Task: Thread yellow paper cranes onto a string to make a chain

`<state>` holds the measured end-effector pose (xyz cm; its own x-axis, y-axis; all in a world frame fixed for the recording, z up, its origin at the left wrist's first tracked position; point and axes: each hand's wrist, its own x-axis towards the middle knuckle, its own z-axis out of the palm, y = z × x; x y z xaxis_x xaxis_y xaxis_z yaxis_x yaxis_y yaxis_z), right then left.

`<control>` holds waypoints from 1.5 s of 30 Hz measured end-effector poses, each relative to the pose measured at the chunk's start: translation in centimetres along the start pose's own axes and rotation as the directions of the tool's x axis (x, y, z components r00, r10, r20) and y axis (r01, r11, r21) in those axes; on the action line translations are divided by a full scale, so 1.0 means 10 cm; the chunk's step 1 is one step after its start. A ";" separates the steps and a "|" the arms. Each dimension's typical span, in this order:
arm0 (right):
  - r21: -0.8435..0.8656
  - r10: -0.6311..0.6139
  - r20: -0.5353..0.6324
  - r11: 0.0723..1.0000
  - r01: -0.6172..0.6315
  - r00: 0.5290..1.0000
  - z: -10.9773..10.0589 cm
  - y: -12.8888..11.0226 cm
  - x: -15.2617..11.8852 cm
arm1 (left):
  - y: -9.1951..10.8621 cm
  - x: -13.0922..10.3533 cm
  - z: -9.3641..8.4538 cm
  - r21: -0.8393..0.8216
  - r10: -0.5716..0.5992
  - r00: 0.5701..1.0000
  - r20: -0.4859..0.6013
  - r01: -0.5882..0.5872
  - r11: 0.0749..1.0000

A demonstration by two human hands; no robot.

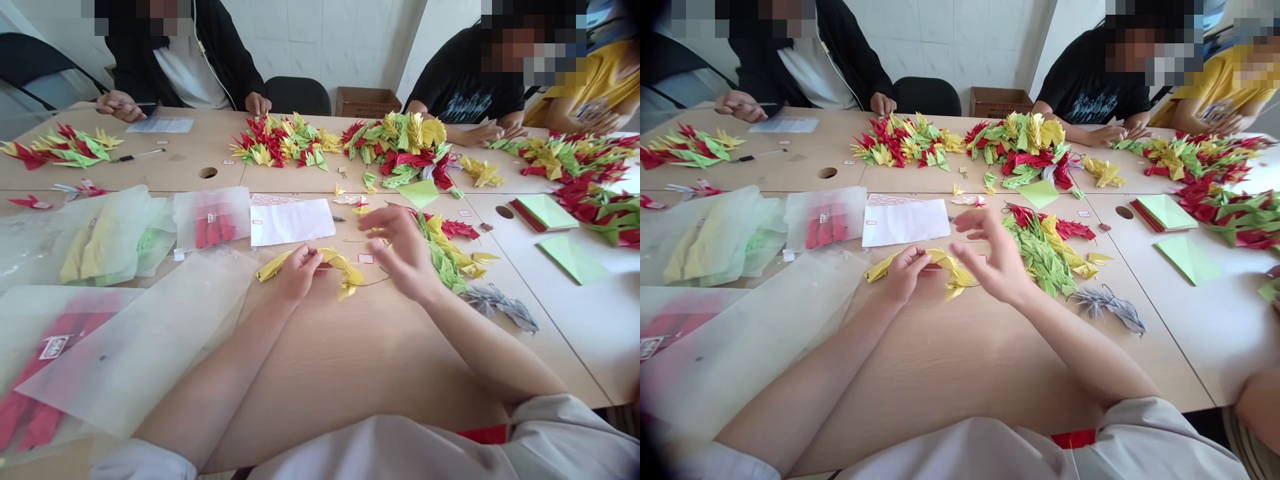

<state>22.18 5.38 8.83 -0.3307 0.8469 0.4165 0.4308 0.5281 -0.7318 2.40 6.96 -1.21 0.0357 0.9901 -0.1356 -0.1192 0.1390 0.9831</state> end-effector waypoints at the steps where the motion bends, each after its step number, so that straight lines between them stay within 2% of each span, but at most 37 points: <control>1: 0.022 0.052 0.057 0.998 -0.053 0.997 0.07 0.08 -0.02 | 0.01 0.00 0.00 -0.033 -0.011 1.000 -0.016 0.011 0.999; 3: 0.065 0.198 0.182 0.975 -0.212 0.963 0.23 0.26 -0.06 | 0.03 0.00 0.00 -0.095 -0.028 0.999 -0.024 0.026 0.995; 6: 0.113 0.377 0.282 0.900 -0.421 0.882 0.41 0.50 -0.08 | 0.03 0.00 0.00 -0.134 -0.029 1.000 -0.013 0.027 0.991; 9: 0.237 0.399 0.418 0.819 -0.522 0.816 0.42 0.65 -0.05 | 0.02 0.00 -0.01 -0.125 -0.032 0.999 -0.016 0.030 0.992; 12: 0.356 0.378 0.501 0.730 -0.584 0.778 0.34 0.74 -0.02 | 0.01 0.00 -0.01 -0.120 -0.024 0.999 -0.030 0.020 0.993; 20: 0.497 0.431 0.540 0.529 -0.687 0.723 0.32 0.93 -0.06 | 0.04 0.01 0.01 -0.137 -0.007 0.986 -0.166 -0.016 0.990; 26: 0.484 0.475 0.497 0.543 -0.686 0.726 0.31 0.93 -0.07 | 0.05 0.02 0.01 -0.159 -0.004 0.976 -0.218 -0.032 0.987; 32: 0.385 0.529 0.481 0.590 -0.710 0.699 0.20 0.96 -0.05 | 0.05 0.03 0.01 -0.163 0.011 0.968 -0.252 -0.054 0.985; 36: 0.215 0.521 0.450 0.726 -0.654 0.726 0.07 0.99 -0.03 | 0.03 0.02 0.01 -0.179 0.020 0.970 -0.243 -0.065 0.982; 40: -0.134 0.567 0.333 0.820 -0.557 0.754 -0.08 0.91 0.02 | -0.01 0.03 0.02 -0.148 0.034 0.976 -0.216 -0.067 0.987; 42: -0.242 0.526 0.190 0.843 -0.480 0.829 -0.10 0.82 0.05 | -0.04 0.03 0.02 -0.111 0.043 0.982 -0.183 -0.064 0.992; 45: -0.220 0.306 -0.017 0.928 -0.302 0.952 0.00 0.66 0.04 | -0.07 0.04 0.02 -0.067 0.056 0.989 -0.135 -0.066 0.996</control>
<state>24.94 9.21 4.14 -0.1690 0.9688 0.1813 0.6840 0.2477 -0.6861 2.68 7.23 -1.94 -0.1057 0.9898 -0.0954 -0.1880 0.0743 0.9794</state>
